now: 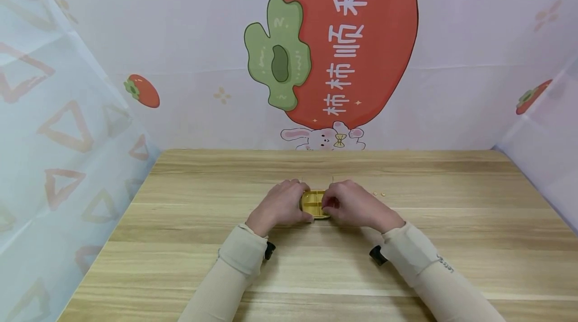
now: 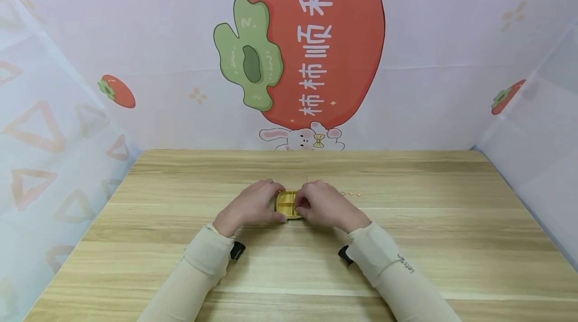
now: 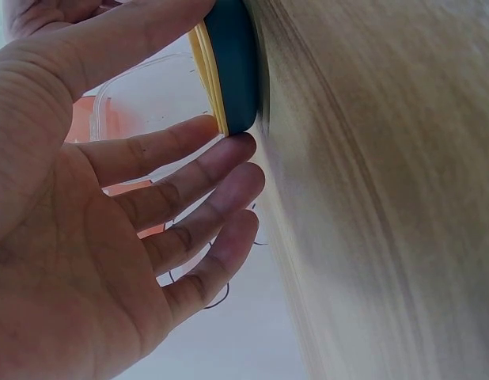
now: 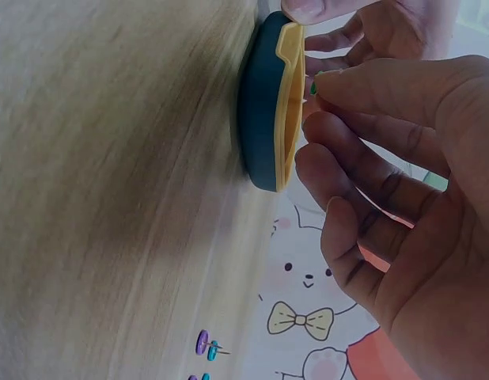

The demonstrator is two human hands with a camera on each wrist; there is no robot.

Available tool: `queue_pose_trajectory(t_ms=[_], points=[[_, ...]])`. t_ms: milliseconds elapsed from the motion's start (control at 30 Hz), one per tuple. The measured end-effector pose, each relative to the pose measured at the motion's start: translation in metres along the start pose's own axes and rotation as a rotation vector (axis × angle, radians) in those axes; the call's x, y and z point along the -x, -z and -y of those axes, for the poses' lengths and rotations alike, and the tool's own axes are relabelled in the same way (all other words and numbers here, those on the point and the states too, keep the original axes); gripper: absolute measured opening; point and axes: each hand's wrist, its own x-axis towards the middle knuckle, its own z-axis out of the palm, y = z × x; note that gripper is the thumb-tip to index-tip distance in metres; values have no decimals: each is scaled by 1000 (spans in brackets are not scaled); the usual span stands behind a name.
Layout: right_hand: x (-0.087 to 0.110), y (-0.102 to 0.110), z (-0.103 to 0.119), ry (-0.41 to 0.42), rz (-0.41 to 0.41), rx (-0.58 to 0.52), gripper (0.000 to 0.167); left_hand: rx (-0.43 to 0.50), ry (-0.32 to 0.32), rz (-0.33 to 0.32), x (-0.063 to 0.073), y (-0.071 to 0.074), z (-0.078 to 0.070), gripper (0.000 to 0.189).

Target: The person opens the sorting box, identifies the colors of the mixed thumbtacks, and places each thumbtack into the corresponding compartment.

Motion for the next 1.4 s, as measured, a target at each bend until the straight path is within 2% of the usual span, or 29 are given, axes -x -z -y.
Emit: queue_pose_trajectory(t_ms=[867,1167,1400], points=[[1,-4,-3,-21,1,39,10,-2,0,4,-1,0,0,65],[9,7,-7,-47,-45,23,8,-4,-3,-3,-1,0,-1,67],[19,19,-19,-81,-90,42,8,-2,5,-2,-1,0,0,67]])
